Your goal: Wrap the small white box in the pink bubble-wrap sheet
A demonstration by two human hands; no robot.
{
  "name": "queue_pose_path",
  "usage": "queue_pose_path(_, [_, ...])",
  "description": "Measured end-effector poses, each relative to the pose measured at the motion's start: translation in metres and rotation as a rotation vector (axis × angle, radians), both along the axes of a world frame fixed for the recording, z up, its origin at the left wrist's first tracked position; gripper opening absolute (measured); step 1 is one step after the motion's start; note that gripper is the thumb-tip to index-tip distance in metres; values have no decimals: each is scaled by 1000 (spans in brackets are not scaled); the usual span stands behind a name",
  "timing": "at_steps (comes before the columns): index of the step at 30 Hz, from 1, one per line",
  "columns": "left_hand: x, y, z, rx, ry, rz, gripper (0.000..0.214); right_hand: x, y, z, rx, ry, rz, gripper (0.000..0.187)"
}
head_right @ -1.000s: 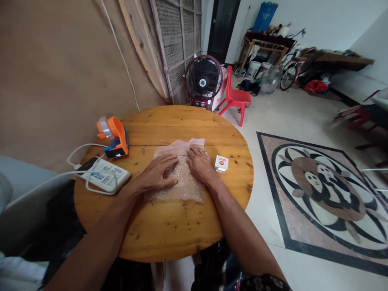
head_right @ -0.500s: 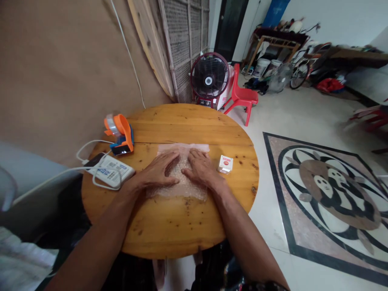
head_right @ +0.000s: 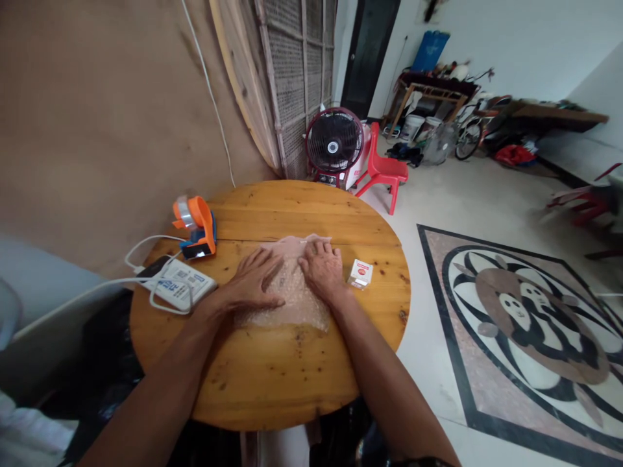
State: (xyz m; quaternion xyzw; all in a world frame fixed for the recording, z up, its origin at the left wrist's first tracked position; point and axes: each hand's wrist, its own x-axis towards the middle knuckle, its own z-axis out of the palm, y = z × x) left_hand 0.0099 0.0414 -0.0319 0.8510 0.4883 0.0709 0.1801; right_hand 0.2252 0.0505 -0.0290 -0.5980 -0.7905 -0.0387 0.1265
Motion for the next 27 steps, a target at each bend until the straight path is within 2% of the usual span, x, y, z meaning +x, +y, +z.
queue_pose_path(4, [-3,-1,-3,2,22,27,109,-2,2,-6,14,23,-50,49])
queue_pose_path(10, [-4,-4,-3,15,17,41,106,2,5,-12,-53,35,-47,54])
queue_pose_path(13, [2,-15,9,39,46,85,92,2,5,-12,-70,29,-60,54])
queue_pose_path(16, [14,-33,30,140,90,131,60,1,4,-10,-89,14,-82,53])
queue_pose_path(17, [19,-38,37,165,105,137,56,1,4,-10,-91,11,-82,53])
queue_pose_path(19, [32,-41,48,189,133,78,51,1,4,-9,-92,12,-81,53])
queue_pose_path(21, [42,-35,52,221,135,-5,45,1,3,-8,-91,21,-76,54])
queue_pose_path(24, [48,-10,42,198,109,-45,45,2,3,-8,-96,37,-72,52])
queue_pose_path(27, [38,13,20,137,103,-11,58,3,4,-8,-97,58,-76,54])
